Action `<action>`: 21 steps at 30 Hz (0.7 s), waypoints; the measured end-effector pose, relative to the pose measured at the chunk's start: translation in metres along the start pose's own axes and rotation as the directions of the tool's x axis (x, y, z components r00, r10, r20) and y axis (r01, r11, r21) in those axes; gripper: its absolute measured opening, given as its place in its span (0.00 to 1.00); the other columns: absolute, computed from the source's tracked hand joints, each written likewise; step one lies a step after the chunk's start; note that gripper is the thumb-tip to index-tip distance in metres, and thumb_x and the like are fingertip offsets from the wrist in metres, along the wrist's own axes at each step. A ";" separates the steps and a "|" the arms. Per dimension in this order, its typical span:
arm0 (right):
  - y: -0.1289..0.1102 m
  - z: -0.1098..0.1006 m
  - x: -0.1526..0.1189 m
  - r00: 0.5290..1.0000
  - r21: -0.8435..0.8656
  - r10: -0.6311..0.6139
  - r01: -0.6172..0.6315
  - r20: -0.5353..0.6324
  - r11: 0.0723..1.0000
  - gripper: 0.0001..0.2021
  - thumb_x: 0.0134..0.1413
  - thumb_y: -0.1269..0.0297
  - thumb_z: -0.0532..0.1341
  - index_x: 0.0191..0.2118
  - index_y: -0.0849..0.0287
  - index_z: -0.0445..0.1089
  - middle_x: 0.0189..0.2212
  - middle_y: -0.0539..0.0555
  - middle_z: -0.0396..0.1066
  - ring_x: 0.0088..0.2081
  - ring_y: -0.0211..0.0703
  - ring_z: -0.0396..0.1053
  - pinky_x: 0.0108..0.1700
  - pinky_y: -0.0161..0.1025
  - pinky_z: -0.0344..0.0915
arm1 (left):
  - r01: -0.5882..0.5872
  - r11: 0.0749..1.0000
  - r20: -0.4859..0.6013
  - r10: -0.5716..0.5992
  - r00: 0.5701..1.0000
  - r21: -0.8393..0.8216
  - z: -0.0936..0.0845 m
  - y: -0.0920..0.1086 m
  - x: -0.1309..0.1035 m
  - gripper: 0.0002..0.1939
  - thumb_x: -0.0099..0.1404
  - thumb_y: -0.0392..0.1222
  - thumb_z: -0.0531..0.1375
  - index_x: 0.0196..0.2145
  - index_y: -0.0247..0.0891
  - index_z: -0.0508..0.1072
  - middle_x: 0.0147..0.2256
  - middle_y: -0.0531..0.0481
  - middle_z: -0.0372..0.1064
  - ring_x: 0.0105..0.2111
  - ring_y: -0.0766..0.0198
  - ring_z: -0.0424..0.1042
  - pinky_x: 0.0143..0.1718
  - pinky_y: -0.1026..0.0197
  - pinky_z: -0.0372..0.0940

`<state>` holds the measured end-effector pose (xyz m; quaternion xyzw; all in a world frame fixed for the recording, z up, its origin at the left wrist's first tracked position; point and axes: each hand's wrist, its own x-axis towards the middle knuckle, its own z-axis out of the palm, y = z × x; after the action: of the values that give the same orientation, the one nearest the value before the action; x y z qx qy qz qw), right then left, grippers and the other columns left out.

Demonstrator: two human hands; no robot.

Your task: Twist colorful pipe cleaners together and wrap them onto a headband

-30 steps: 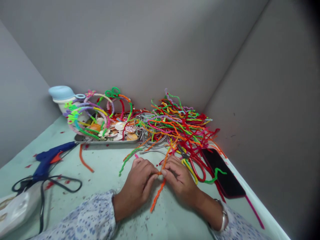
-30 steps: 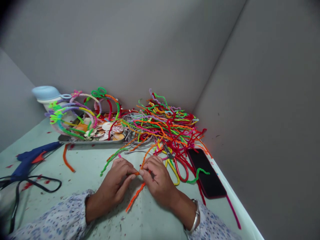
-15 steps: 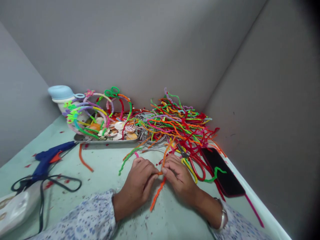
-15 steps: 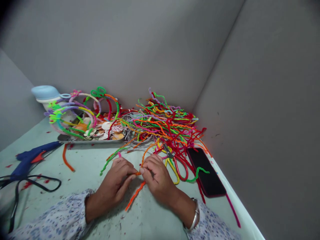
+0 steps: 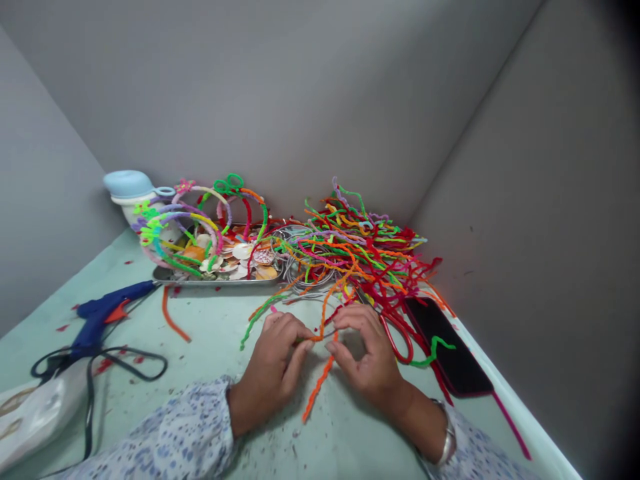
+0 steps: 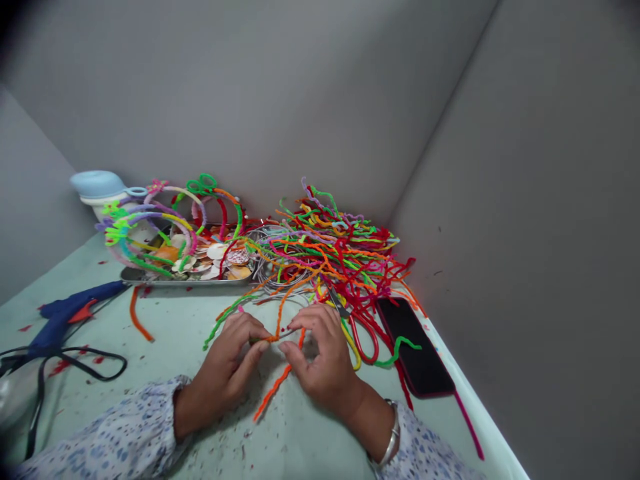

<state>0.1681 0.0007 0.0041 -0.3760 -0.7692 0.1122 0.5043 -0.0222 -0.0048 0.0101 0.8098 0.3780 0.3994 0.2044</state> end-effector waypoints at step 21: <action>0.004 0.001 0.000 0.981 -0.154 -0.190 0.195 0.050 0.969 0.07 0.55 0.70 0.64 0.39 0.55 0.69 0.35 0.52 0.71 0.40 0.45 0.67 0.45 0.47 0.64 | 0.025 1.000 0.029 -0.024 0.999 -0.007 0.000 0.001 0.000 0.07 0.69 0.36 0.51 0.36 0.39 0.68 0.33 0.49 0.67 0.36 0.59 0.64 0.41 0.54 0.57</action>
<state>0.1687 0.0040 0.0014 -0.3365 -0.8171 0.0079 0.4680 -0.0219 -0.0055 0.0108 0.8101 0.3836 0.3865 0.2175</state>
